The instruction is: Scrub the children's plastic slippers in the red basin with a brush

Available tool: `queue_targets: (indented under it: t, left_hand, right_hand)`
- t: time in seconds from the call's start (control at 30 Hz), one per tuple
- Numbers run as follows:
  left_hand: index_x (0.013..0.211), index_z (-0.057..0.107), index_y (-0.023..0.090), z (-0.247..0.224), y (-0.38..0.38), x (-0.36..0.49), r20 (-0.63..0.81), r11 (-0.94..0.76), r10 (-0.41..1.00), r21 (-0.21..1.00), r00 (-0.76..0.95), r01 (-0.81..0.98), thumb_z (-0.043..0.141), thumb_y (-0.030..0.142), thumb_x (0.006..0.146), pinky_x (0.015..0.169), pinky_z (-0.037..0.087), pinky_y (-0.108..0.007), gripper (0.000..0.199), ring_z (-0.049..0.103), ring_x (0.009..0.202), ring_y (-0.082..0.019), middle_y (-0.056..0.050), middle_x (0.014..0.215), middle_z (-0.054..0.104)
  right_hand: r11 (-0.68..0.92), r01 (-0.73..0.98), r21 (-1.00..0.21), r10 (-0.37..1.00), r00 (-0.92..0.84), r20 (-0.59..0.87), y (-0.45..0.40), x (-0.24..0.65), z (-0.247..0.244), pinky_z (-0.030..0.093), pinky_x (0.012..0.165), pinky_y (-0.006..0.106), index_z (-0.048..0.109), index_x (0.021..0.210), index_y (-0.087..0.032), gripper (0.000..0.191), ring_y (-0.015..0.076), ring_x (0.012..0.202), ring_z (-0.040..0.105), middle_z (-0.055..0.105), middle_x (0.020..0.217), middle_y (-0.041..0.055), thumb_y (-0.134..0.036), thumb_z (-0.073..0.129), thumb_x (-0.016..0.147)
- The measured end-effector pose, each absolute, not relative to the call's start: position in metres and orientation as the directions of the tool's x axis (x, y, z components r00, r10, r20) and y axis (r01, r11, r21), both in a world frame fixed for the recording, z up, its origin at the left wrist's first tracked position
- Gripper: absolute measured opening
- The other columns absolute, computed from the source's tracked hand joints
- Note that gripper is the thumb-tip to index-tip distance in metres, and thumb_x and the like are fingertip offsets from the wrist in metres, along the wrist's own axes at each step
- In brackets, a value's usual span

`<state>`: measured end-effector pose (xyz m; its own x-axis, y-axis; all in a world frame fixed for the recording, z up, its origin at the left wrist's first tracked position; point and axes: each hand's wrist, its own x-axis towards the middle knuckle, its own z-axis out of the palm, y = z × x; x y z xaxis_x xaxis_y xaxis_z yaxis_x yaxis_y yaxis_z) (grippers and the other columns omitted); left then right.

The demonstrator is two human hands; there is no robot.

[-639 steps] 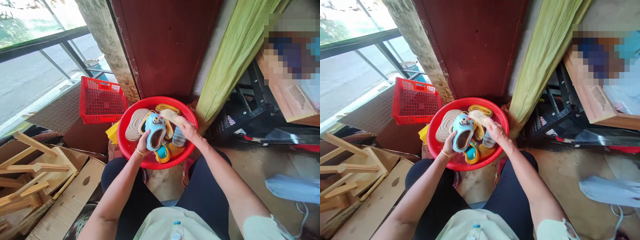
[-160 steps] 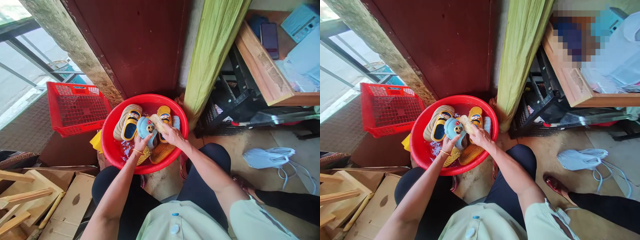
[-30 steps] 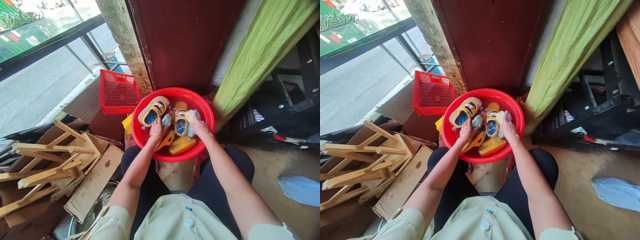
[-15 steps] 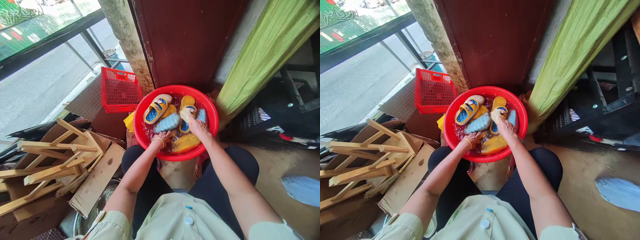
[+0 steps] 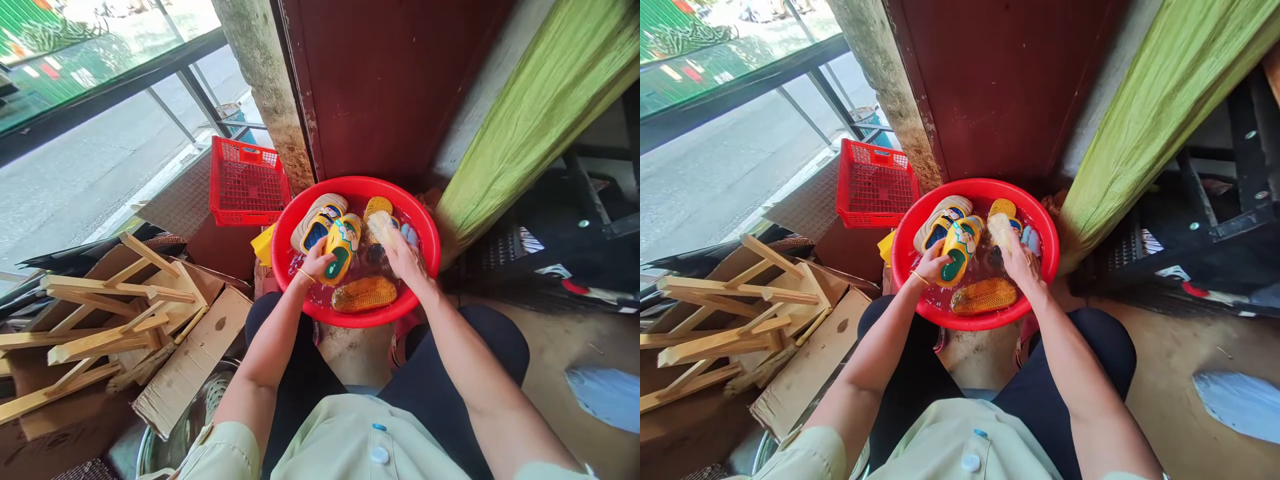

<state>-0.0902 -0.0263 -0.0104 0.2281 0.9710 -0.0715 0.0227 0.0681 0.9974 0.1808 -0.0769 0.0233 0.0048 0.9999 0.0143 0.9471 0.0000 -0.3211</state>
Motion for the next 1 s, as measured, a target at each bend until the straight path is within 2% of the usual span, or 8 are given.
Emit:
queue_targets:
  t: [0.1,0.2,0.43,0.53,0.6,0.8,0.9,1.0]
  left_hand:
    - [0.13,0.063,0.017,-0.003,-0.024,-0.078,-0.209,0.243,0.963,0.946,0.171,-0.214,0.076,0.03,0.064,0.093,0.057,-0.041,0.068,0.072,0.097,-0.026,-0.005,0.108,0.076]
    - [0.116,0.069,0.016,-0.001,-0.03,-0.066,-0.311,0.372,0.92,0.885,0.238,-0.281,0.08,0.026,0.061,0.086,0.06,-0.04,0.057,0.074,0.086,-0.024,-0.005,0.096,0.078]
    - [0.105,0.072,0.01,-0.013,-0.04,-0.053,-0.505,0.59,0.807,0.708,0.308,-0.388,0.077,0.026,0.073,0.083,0.063,-0.04,0.036,0.077,0.081,-0.026,-0.012,0.089,0.079]
    - [0.102,0.072,0.01,-0.016,-0.033,-0.053,-0.547,0.582,0.808,0.689,0.217,-0.432,0.073,0.028,0.08,0.085,0.064,-0.039,0.028,0.077,0.085,-0.026,-0.013,0.091,0.079]
    - [0.102,0.072,0.011,-0.017,-0.03,-0.051,-0.531,0.555,0.826,0.708,0.189,-0.436,0.073,0.027,0.081,0.087,0.063,-0.039,0.027,0.077,0.086,-0.025,-0.012,0.091,0.079]
    - [0.124,0.068,0.017,-0.009,-0.029,-0.058,-0.332,0.359,0.933,0.852,0.137,-0.381,0.084,0.034,0.072,0.09,0.061,-0.037,0.057,0.075,0.095,-0.025,-0.008,0.11,0.078]
    - [0.145,0.056,0.024,-0.005,-0.025,-0.068,-0.196,0.204,0.979,0.934,0.055,-0.292,0.087,0.036,0.071,0.098,0.058,-0.036,0.08,0.071,0.113,-0.026,-0.007,0.132,0.07]
    - [0.159,0.038,0.033,-0.007,-0.022,-0.069,-0.173,0.191,0.98,0.947,0.094,-0.256,0.084,0.033,0.073,0.103,0.055,-0.041,0.098,0.065,0.125,-0.027,-0.008,0.149,0.058]
  right_hand:
    - [0.142,0.89,-0.433,0.979,-0.062,0.193,-0.088,0.173,0.026,0.05,0.11,0.047,0.029,0.165,-0.016,0.065,0.034,0.138,0.056,0.057,0.153,0.0174,-0.039,0.038,0.105]
    - [0.251,0.834,-0.492,0.958,-0.141,0.249,-0.092,0.162,0.02,0.052,0.109,0.048,0.035,0.164,-0.02,0.063,0.0337,0.136,0.058,0.061,0.148,0.0147,-0.039,0.042,0.104]
    - [0.162,0.838,-0.521,0.941,0.027,0.337,-0.07,0.168,0.014,0.053,0.104,0.039,0.044,0.156,-0.007,0.057,0.0319,0.127,0.065,0.064,0.142,0.0234,-0.036,0.038,0.107]
    - [0.319,0.815,-0.484,0.927,-0.162,0.338,-0.08,0.158,0.017,0.056,0.099,0.037,0.046,0.157,-0.017,0.057,0.0297,0.12,0.068,0.067,0.14,0.0161,-0.04,0.044,0.106]
    - [0.331,0.827,-0.455,0.933,-0.214,0.29,-0.085,0.152,0.018,0.058,0.093,0.037,0.048,0.157,-0.024,0.055,0.0286,0.111,0.072,0.071,0.134,0.012,-0.04,0.046,0.105]
    - [-0.059,0.863,-0.502,0.974,0.159,0.159,-0.067,0.185,0.024,0.055,0.096,0.042,0.043,0.158,-0.018,0.056,0.0312,0.114,0.07,0.069,0.136,0.0161,-0.039,0.039,0.105]
    - [-0.134,0.854,-0.503,0.975,0.203,0.086,-0.063,0.205,0.027,0.054,0.099,0.045,0.036,0.161,-0.018,0.062,0.0334,0.12,0.067,0.065,0.141,0.0178,-0.043,0.037,0.105]
    - [-0.177,0.887,-0.426,0.981,0.194,-0.004,-0.068,0.207,0.025,0.053,0.095,0.049,0.028,0.165,-0.016,0.065,0.0367,0.116,0.069,0.067,0.137,0.0222,-0.044,0.033,0.106]
